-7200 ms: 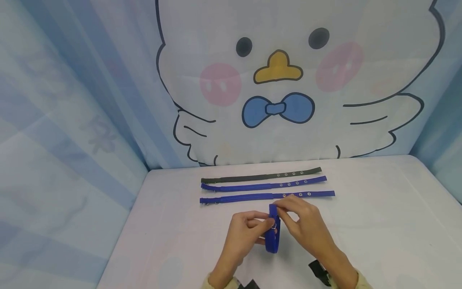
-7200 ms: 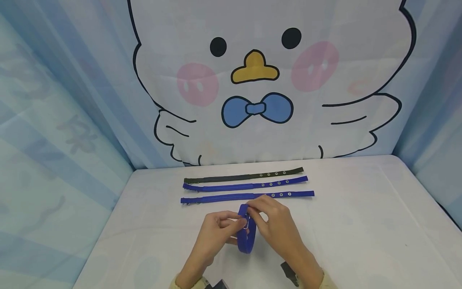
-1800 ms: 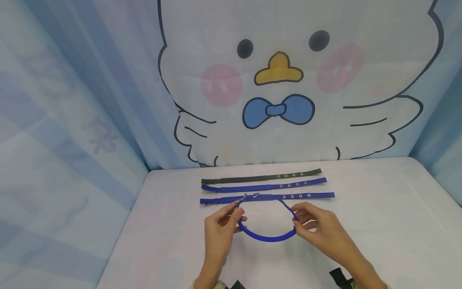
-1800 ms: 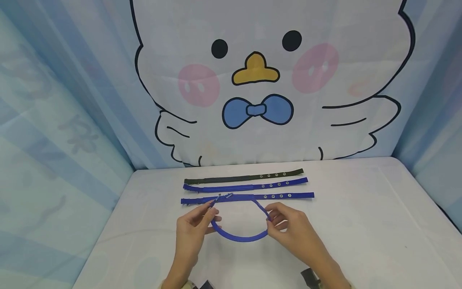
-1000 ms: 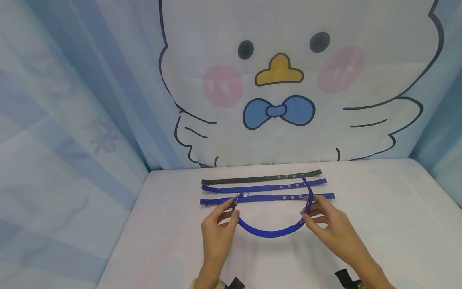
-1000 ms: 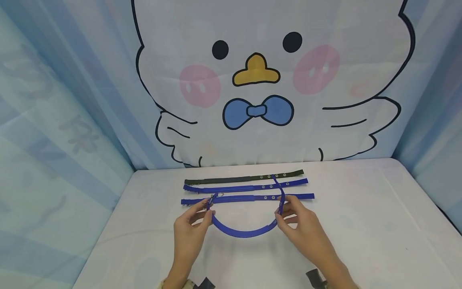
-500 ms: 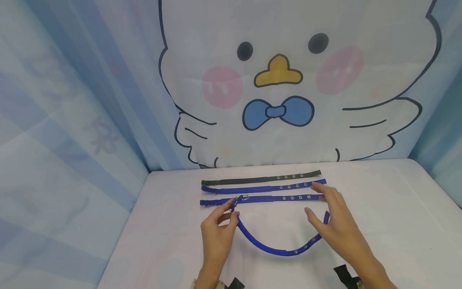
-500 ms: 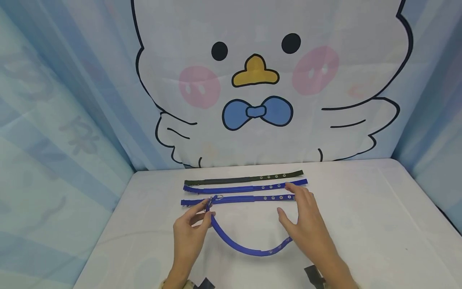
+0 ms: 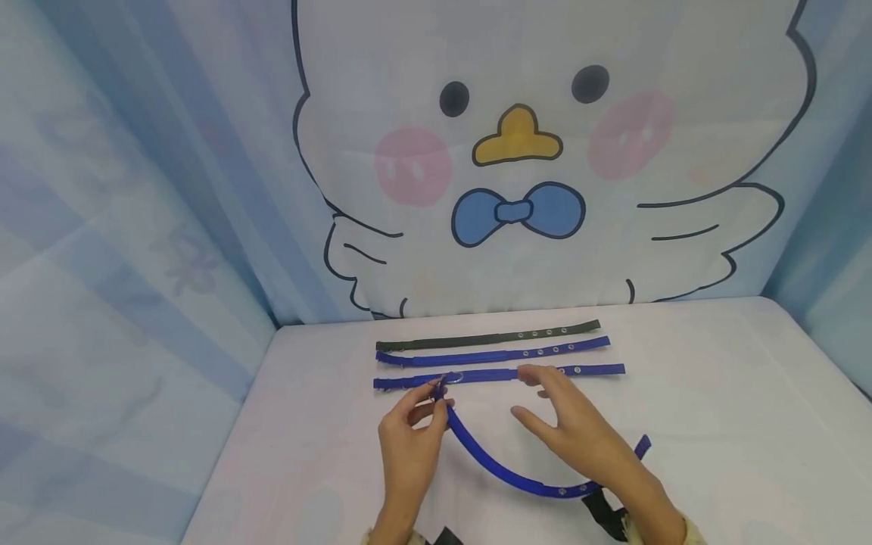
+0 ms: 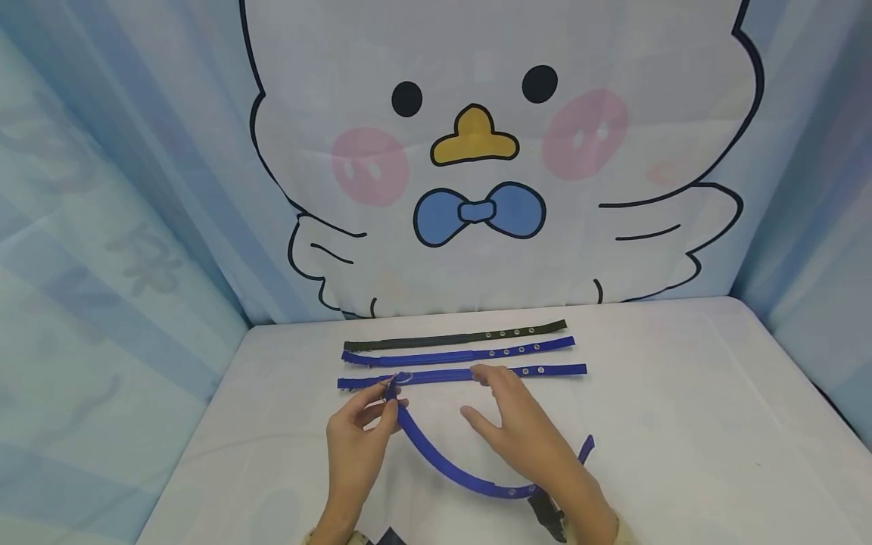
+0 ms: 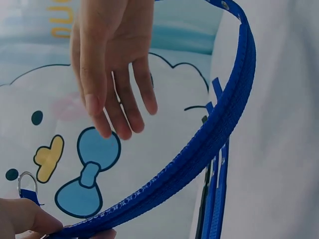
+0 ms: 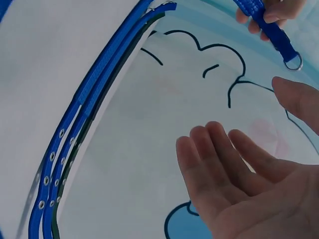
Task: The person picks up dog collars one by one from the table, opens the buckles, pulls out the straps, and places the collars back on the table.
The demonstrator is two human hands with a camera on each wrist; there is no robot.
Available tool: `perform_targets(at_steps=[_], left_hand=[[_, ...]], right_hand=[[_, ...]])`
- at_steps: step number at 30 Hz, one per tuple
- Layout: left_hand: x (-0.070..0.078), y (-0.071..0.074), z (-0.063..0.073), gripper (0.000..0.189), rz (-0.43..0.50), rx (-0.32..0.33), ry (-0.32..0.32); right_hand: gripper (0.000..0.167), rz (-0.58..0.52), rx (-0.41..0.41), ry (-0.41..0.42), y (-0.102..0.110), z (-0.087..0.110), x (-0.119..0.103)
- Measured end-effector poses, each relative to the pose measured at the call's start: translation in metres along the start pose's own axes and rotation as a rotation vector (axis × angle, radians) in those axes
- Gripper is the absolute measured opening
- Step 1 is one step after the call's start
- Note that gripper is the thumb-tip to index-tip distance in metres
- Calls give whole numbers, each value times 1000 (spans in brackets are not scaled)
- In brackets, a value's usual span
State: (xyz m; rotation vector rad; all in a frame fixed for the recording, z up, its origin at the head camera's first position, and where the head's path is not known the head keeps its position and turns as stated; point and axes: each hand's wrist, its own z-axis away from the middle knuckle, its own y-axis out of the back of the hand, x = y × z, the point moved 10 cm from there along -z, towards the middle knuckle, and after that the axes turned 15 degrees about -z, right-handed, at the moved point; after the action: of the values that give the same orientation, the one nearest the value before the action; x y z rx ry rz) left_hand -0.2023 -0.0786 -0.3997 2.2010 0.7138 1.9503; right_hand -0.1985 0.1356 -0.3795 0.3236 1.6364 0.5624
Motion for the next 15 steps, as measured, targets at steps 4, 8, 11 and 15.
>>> perform_targets(at_steps=[4, 8, 11, 15], left_hand=[[-1, 1, -1, 17, 33, -4, -2], [-3, 1, -1, 13, 82, -18, 21], [-6, 0, 0, 18, 140, -33, 52], [-9, 0, -1, 23, 208, -36, 68]], right_hand=[[51, -33, -54, -22, -18, -5, -1], [46, -87, -125, -42, -37, -9, -1], [45, -131, -193, -51, -50, -10, -2], [47, -174, -282, -42, -66, -10, -1]])
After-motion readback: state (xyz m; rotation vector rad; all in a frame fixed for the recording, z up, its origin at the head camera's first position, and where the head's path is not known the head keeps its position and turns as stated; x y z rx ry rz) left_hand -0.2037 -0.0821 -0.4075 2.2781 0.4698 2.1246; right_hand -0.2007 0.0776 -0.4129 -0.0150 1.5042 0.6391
